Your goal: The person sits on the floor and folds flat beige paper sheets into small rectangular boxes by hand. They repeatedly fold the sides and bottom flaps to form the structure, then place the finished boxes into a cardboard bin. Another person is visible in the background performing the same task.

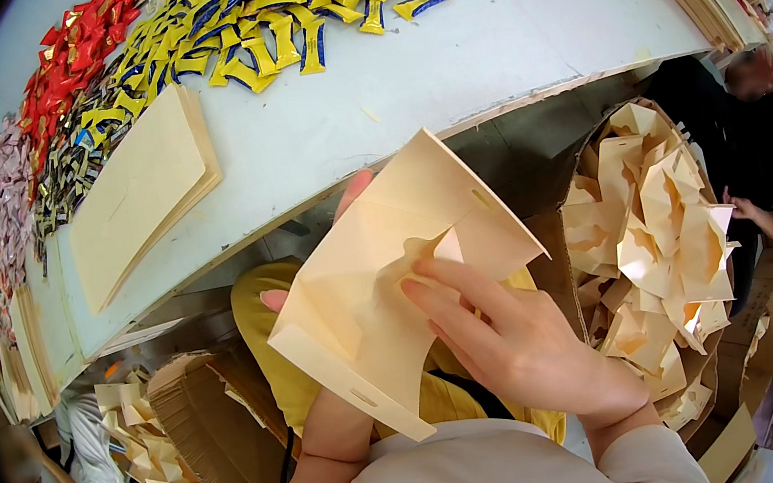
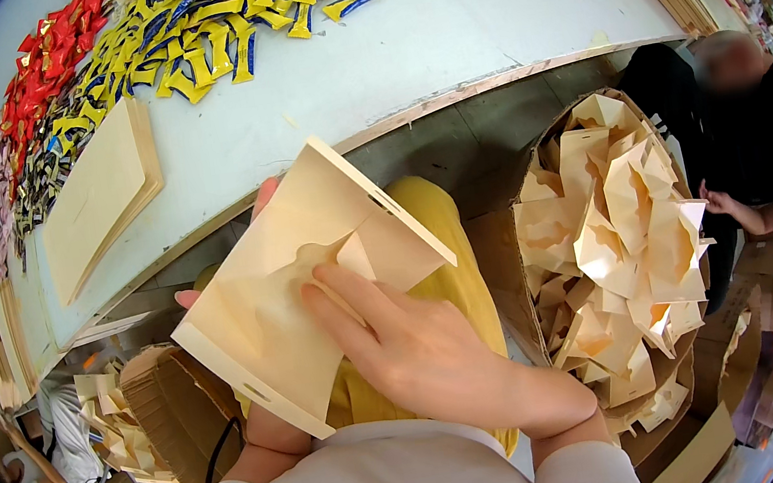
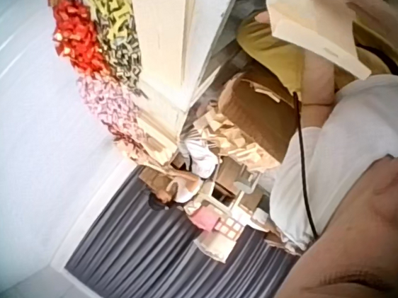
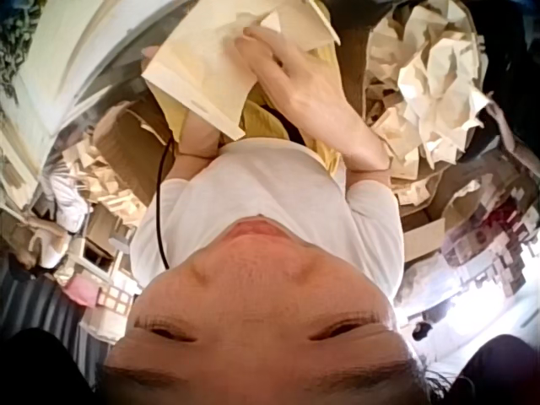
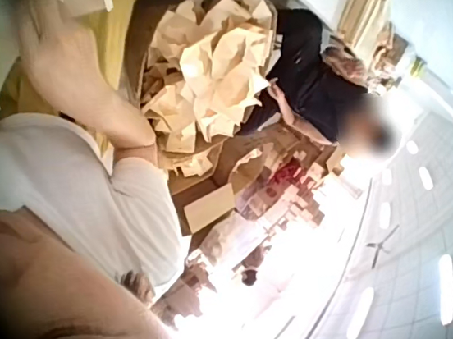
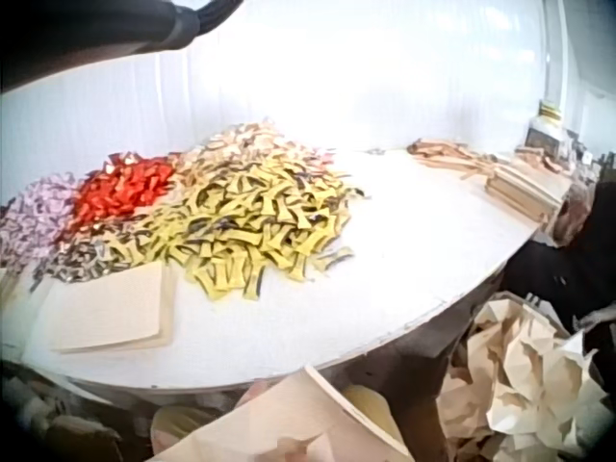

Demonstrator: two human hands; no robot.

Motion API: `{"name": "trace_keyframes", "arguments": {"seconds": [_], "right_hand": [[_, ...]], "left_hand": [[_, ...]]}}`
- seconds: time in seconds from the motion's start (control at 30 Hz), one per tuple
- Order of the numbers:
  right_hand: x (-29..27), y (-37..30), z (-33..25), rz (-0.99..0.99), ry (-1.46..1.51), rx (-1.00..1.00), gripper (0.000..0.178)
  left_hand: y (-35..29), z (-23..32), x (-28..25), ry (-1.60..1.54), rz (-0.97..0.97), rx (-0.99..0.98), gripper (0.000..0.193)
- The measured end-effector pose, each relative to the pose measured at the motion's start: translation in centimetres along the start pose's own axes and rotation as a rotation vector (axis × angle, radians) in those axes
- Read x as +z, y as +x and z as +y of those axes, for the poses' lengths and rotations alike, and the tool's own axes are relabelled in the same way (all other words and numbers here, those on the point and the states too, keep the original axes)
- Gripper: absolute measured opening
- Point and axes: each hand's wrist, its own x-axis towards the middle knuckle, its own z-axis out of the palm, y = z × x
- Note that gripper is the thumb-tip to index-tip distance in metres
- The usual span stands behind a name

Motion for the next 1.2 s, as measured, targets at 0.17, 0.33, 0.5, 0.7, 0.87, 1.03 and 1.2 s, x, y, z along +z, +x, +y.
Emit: {"name": "trace_keyframes", "arguments": {"seconds": [0.17,0.33,0.5,0.7,0.87,1.03,1.2], "right_hand": [[1.8,1.2,0.4,-0.02,-0.136,0.063,0.025],[2.4,1.3,0.8,-0.022,-0.097,0.046,0.016],[1.1,1.3,1.3,-0.111,0.252,0.141,0.017],[-0.3,2.4,0.4,-0.132,0.338,0.195,0.01],[0.2,2.1,0.8,-0.266,0.214,0.202,0.013],[0.5,2.3,1.5,-0.426,0.195,0.23,0.017],[0.5,2.7,1.4,-0.419,0.234,0.224,0.022]], "left_hand": [[-0.2,1.2,0.8,-0.072,-0.027,-0.099,0.132],[0.8,-1.0,-2.7,-0.163,-0.214,-0.036,0.127],[0.1,0.2,-1.4,-0.168,-0.166,-0.092,0.123],[0.2,0.4,-0.8,-0.112,-0.126,-0.099,0.123],[0.6,-0.1,-1.4,-0.007,-0.207,-0.09,0.134],[0.4,-0.4,-0.9,0.037,-0.205,-0.079,0.142],[0.6,-0.2,-1.1,0.02,-0.154,-0.096,0.142]]}}
